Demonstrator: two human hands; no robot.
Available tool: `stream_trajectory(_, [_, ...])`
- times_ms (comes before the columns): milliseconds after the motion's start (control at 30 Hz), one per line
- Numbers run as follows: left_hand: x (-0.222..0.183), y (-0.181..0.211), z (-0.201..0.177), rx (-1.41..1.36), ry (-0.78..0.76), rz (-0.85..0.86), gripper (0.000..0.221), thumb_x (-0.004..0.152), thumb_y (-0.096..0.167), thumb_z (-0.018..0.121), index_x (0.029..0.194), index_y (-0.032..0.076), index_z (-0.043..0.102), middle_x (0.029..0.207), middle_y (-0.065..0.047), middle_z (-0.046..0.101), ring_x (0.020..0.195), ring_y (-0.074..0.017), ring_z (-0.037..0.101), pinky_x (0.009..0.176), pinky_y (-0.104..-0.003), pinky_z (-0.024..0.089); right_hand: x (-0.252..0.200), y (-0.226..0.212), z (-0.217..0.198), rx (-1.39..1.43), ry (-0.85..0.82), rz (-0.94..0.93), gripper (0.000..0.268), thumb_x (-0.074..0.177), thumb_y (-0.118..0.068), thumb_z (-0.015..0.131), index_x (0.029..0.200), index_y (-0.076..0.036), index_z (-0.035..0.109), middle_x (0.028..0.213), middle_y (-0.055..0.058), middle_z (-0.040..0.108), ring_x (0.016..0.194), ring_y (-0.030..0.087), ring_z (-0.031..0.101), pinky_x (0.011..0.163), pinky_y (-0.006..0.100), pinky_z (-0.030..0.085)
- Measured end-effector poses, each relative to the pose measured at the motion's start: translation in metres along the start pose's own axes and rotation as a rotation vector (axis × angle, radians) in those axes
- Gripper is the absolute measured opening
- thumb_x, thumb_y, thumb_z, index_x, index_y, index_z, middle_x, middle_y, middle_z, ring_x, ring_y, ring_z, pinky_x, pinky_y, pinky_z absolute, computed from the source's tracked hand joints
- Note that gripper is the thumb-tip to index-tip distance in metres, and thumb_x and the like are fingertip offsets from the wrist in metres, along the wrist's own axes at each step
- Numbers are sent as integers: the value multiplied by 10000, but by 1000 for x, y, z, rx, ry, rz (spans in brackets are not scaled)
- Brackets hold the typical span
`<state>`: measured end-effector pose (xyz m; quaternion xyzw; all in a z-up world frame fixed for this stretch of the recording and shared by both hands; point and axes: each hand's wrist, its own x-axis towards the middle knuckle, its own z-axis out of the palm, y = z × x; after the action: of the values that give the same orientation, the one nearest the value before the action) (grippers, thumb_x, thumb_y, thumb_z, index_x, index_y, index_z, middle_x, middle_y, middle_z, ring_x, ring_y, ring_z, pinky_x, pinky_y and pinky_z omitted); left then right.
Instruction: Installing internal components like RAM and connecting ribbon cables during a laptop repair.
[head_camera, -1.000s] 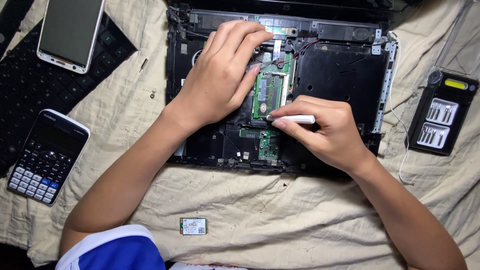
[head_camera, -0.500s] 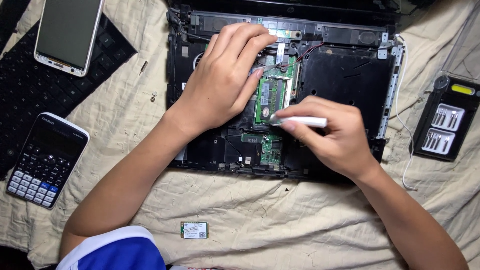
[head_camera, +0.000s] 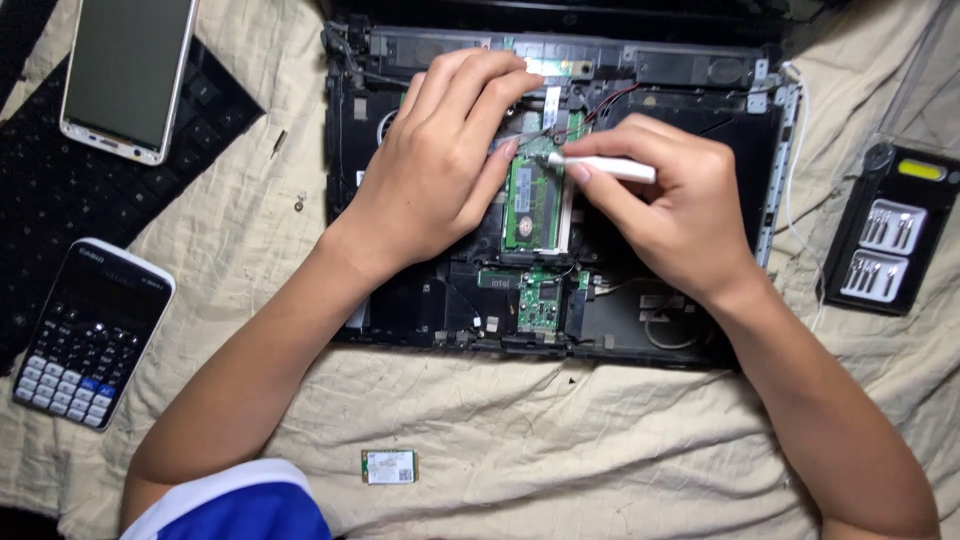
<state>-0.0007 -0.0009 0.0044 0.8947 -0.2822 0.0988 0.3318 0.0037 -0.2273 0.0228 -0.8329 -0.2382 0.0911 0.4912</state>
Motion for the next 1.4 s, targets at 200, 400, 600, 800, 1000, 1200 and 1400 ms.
stream_trajectory(200, [0, -1, 0, 15, 2, 14, 416, 939, -35, 661, 1336, -53, 538, 1334, -186, 532, 1229, -348, 531, 1051, -446, 432, -3, 0, 2, -28, -2, -34, 118, 981, 98, 706, 1096, 116, 722, 917, 125, 660, 666, 145, 511, 587, 241, 387])
stream_trajectory(400, [-1, -1, 1, 21, 3, 9, 420, 938, -29, 662, 1339, -49, 539, 1342, -188, 532, 1234, -351, 537, 1059, -454, 445, -3, 0, 3, -47, 1, -54, 128, 973, 96, 714, 1100, 109, 723, 914, 123, 658, 680, 154, 515, 608, 252, 397])
stream_trajectory(600, [0, 0, 0, 16, 3, 19, 421, 935, -35, 662, 1337, -48, 536, 1333, -182, 535, 1232, -354, 531, 1055, -452, 430, -3, -1, 4, -40, -1, -66, 125, 980, 95, 718, 1103, 111, 722, 933, 131, 665, 702, 164, 531, 632, 256, 413])
stream_trajectory(800, [-1, -1, 1, 33, 0, 19, 431, 934, -24, 666, 1344, -40, 532, 1348, -178, 530, 1244, -350, 523, 1053, -447, 426, -3, 0, 4, -45, -6, -73, 118, 981, 78, 723, 1096, 106, 726, 913, 126, 656, 689, 158, 525, 618, 254, 407])
stream_trajectory(1000, [-1, 0, 0, 36, 3, 27, 419, 931, -24, 660, 1331, -46, 538, 1341, -182, 534, 1240, -352, 525, 1042, -449, 424, -3, -2, 6, -44, -11, -77, 107, 993, 75, 701, 1097, 100, 709, 899, 116, 626, 695, 161, 507, 632, 264, 406])
stream_trajectory(1200, [-1, -2, 1, 42, 2, 28, 425, 930, -32, 660, 1336, -46, 535, 1344, -182, 533, 1246, -353, 522, 1045, -450, 427, -4, -6, 8, -67, 1, -78, 112, 998, 85, 686, 1106, 106, 705, 906, 119, 620, 690, 158, 503, 621, 260, 405])
stream_trajectory(1400, [-1, 0, 0, 32, 4, 26, 423, 930, -24, 662, 1333, -44, 535, 1342, -182, 535, 1239, -358, 525, 1054, -453, 424, -4, -7, 9, -66, 8, -76, 108, 998, 93, 681, 1103, 106, 701, 894, 117, 606, 682, 156, 490, 613, 259, 400])
